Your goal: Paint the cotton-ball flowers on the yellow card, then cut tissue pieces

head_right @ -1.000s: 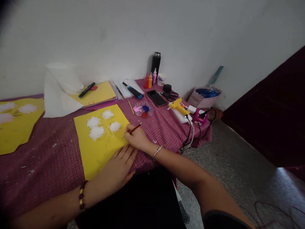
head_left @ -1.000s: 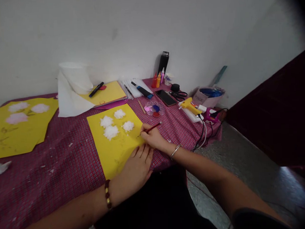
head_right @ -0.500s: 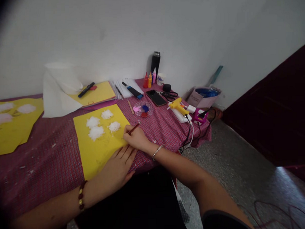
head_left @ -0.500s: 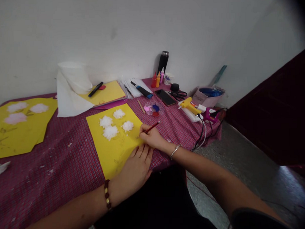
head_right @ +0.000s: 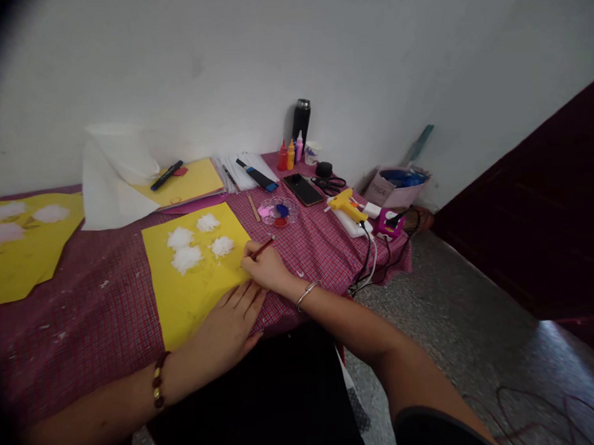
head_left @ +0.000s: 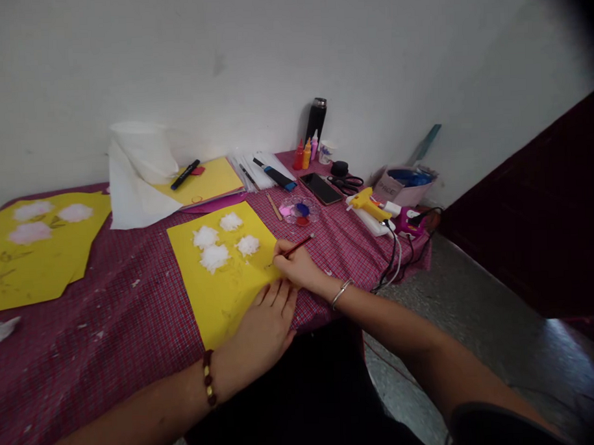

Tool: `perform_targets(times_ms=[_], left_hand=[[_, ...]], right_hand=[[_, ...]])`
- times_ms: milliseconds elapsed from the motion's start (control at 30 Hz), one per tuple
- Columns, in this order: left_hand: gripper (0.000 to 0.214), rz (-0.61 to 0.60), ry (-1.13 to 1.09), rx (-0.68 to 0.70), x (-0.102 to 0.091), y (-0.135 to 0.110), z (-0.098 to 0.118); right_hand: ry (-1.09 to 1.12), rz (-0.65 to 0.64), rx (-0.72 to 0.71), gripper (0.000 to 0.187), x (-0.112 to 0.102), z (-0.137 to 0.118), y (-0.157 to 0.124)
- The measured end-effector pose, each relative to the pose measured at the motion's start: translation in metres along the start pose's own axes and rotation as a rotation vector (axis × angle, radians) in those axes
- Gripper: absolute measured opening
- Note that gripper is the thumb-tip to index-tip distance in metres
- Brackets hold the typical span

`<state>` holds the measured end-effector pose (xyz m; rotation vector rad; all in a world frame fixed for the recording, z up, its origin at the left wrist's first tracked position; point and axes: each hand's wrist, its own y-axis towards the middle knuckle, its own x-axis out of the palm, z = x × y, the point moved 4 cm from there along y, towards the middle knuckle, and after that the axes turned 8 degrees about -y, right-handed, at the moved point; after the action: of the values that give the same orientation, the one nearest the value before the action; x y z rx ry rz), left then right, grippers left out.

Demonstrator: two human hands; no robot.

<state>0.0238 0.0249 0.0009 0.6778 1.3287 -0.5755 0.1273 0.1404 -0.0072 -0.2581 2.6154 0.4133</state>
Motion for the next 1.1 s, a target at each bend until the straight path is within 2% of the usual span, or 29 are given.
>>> perform_targets(times_ms=[600,867,1000,1100], left_hand=[[0.066,0.014,-0.005,-0.001,-0.001,0.000,0.001],[0.065,0.014,0.000,0.007,-0.001,0.001,0.001],[0.062,0.020,0.005,0.011,-0.002,0.000,0.001],[0.060,0.021,0.017,0.012,-0.002,0.000,0.001]], right_hand=[[-0.028,-0.011,-0.034,0.005,0.001,0.001,0.000],[-0.022,-0.035,-0.005,0.004,0.002,0.001,0.000],[0.114,-0.025,0.054,0.006,-0.003,-0.003,0.001],[0.227,-0.010,0.123,0.016,-0.012,-0.008,-0.002]])
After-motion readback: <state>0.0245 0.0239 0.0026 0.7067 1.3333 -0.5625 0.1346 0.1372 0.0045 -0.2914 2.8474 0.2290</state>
